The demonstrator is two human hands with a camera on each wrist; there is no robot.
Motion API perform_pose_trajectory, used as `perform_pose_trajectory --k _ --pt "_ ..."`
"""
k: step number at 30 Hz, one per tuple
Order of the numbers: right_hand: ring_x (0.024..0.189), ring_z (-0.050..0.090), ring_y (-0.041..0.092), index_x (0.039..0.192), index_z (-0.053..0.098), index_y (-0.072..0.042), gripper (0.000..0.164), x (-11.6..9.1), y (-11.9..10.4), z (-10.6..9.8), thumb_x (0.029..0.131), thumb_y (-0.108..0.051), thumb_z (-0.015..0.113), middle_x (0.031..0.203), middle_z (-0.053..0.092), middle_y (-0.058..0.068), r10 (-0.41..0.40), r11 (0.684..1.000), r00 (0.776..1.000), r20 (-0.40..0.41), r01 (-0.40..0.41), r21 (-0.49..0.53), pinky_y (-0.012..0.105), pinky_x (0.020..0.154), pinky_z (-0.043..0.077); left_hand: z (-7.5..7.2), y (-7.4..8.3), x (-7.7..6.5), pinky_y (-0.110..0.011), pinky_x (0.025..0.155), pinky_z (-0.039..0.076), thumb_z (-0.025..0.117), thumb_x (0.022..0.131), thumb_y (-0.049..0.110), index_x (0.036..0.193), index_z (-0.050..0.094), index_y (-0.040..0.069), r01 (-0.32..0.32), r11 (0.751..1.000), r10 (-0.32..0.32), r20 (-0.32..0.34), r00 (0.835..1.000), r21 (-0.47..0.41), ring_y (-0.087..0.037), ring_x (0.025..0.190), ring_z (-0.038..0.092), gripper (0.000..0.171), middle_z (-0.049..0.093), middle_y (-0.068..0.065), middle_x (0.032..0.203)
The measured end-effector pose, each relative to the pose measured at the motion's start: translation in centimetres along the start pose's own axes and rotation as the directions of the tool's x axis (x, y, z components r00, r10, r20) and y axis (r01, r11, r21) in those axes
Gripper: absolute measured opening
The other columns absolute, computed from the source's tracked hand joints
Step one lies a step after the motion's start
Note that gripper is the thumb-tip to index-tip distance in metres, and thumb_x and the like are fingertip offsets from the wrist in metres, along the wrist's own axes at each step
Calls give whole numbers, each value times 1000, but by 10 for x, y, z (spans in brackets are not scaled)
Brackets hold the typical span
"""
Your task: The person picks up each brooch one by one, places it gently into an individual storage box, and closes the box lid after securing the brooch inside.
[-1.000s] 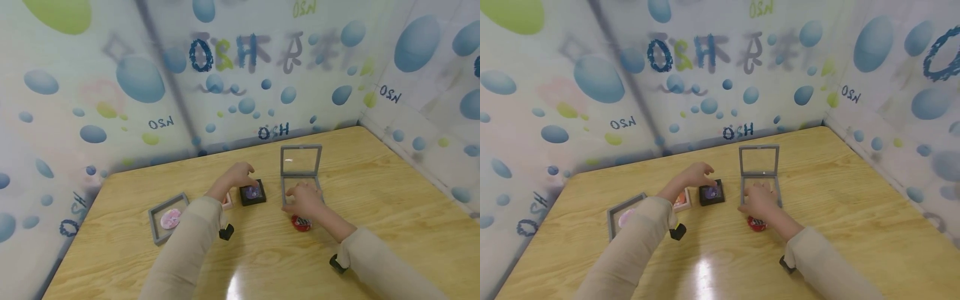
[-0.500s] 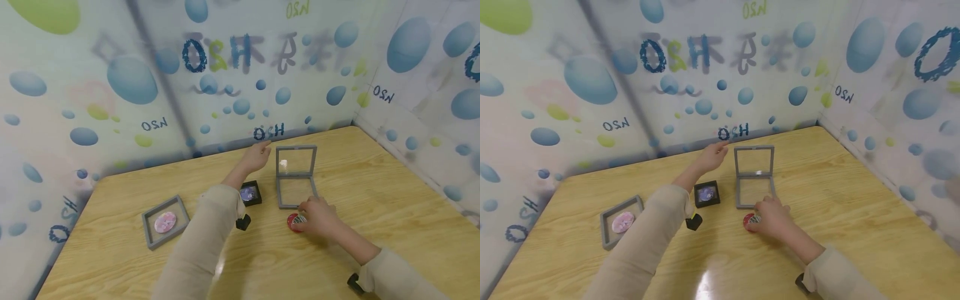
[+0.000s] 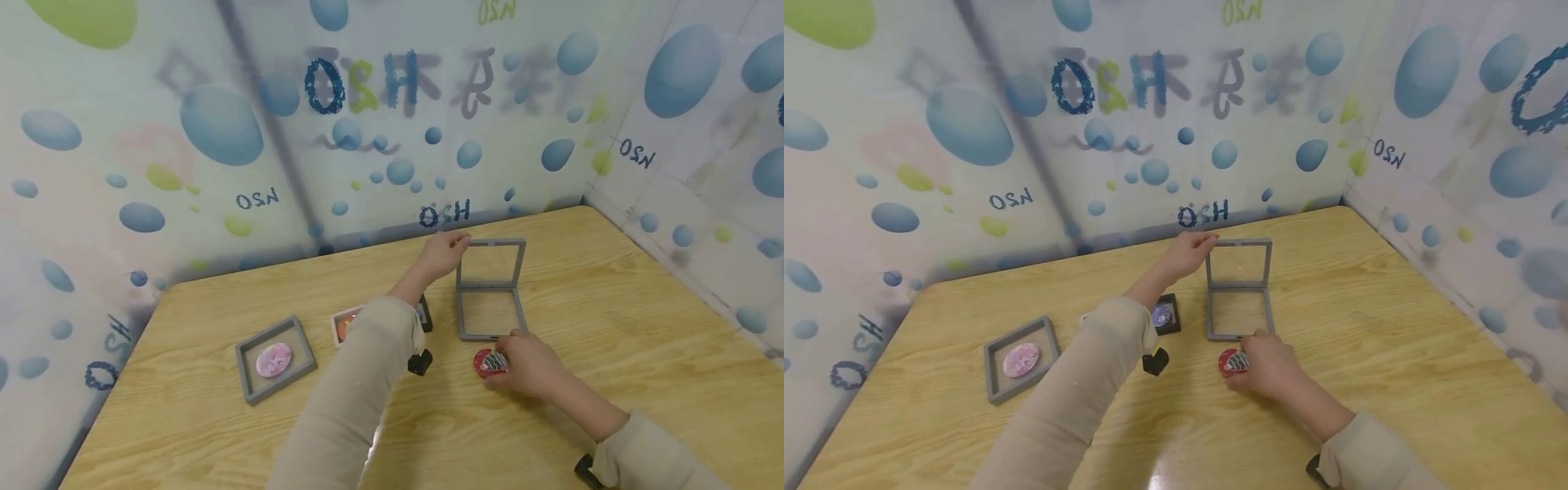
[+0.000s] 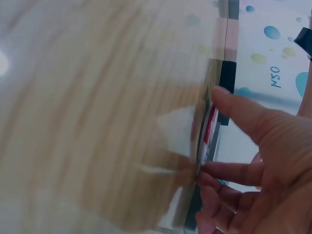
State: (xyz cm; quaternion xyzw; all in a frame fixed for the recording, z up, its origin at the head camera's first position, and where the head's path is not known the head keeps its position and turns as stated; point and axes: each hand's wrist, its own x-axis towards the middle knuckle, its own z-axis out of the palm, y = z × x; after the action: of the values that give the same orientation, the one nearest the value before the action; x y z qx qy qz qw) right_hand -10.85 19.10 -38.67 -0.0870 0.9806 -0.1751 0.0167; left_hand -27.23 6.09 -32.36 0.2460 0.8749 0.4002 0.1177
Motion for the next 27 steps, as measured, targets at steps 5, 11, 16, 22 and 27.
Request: perform_pose_trajectory --k 5,11,16,22,27 --pt "71 53 17 93 65 2 53 1 0 2 59 -35 82 81 57 6 -8 1000 1000 -10 8 -11 30 57 45 1 2 -1 -33 84 47 42 97 28 123 57 12 30 997 -34 -58 998 -70 -21 111 52 34 57 -7 121" --pt "68 50 15 91 66 2 49 2 -1 3 60 -32 82 79 55 5 4 1000 1000 -11 -4 6 28 54 42 3 5 -1 -31 79 48 49 94 26 117 62 12 98 981 -117 -105 988 -169 -20 105 55 30 60 -6 115" --pt "64 47 14 86 64 2 43 5 1 -3 62 -29 81 74 52 3 11 998 1000 8 -11 65 27 54 41 4 5 0 -31 63 47 53 92 27 115 63 10 174 949 -212 -122 970 -261 -18 69 58 30 61 -2 79" --pt "62 49 14 85 62 3 40 14 0 -20 65 -28 78 70 55 2 47 997 997 63 -50 57 29 55 43 5 4 2 -26 64 49 55 90 31 108 67 8 223 949 -254 -117 960 -225 -11 53 49 32 53 0 63" --pt "63 51 16 90 61 8 46 29 5 -29 68 -29 77 72 58 6 80 995 995 64 -84 61 30 54 43 4 5 0 -32 75 51 55 90 29 107 67 5 223 942 -257 -114 960 -251 -20 96 58 31 58 -7 117"
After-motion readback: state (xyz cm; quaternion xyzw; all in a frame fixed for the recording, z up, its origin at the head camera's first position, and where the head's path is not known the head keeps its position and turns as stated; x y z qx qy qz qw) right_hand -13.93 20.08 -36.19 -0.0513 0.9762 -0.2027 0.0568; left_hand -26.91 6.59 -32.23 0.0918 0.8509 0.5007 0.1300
